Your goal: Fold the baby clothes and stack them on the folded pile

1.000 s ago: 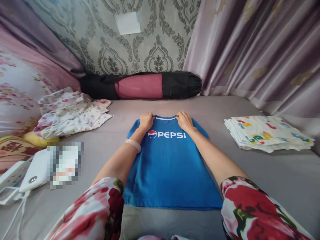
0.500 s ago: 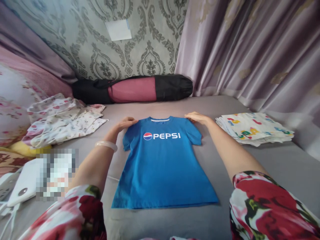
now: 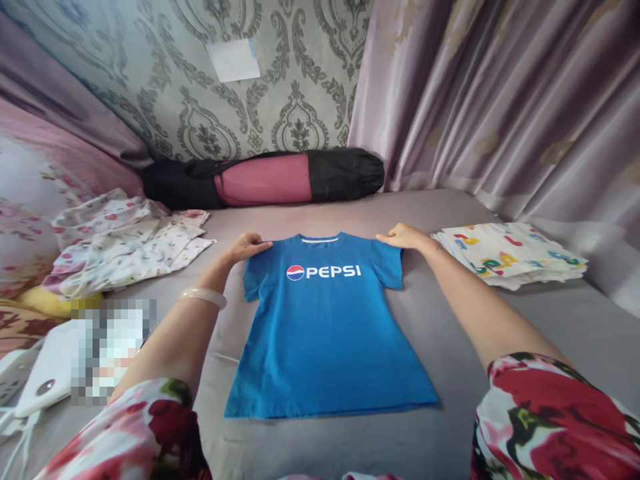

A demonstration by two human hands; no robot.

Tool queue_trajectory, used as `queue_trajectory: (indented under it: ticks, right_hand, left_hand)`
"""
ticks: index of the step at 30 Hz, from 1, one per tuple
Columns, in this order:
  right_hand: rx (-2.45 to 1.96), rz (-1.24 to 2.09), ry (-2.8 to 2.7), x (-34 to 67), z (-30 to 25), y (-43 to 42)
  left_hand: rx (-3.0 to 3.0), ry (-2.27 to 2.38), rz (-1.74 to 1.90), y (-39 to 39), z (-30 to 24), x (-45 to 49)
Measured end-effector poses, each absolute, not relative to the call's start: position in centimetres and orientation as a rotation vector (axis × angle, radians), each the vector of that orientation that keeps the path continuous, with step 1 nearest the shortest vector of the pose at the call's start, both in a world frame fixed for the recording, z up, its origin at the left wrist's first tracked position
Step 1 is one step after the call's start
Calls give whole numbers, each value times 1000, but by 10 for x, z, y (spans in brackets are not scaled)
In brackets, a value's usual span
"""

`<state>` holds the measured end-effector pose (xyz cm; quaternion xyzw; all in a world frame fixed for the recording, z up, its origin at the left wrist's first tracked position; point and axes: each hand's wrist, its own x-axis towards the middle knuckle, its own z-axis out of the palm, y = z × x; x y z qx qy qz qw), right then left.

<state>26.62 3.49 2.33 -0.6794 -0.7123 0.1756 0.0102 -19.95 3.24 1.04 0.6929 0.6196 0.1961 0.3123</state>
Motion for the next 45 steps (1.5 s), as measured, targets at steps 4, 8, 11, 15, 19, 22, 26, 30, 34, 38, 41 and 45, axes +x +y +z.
queue_trajectory:
  ticks: [4,8,11,15,19,22,26,30,34,38,41,45]
  right_hand:
    - [-1937,1057,-2143,280,29,21]
    - [-1984,1091,-1979,289,28,14]
    - [-2250,755,-2080,288,29,15]
    - [-2396,339,-2069,265,31,21]
    - [-2090,154,-2158,212,20,29]
    - [-1902,215,-2220,174,2,37]
    - [-1965,178,-2093,151,-20,39]
    - [-1927,72,-2077,150,-28,31]
    - [-1836,57,-2202,152,-24,28]
    - [-1811,11,-2284,153,-17,35]
    - [-1792,-70,-2322,152,-13,43]
    - [-1810,-48,-2319,151,-12,49]
  left_hand:
    - [1797,1603,370,18,25,-213]
    - [1756,1563,432,13,29,-228]
    - [1799,1738,440,20,21,-236]
    - [1954,2191,372,35,10,-229]
    - [2086,2159,377,48,2,-184]
    - [2212,1932,348,54,-3,-139]
    - [2187,1919,280,57,-12,-103]
    - [2308,1919,345,50,-22,-96]
    - [2443,1858,406,43,-29,-95]
    - [2512,1836,434,48,-30,-95]
    - [2566,1862,464,58,-28,-95]
    - [2508,1903,392,64,-25,-94]
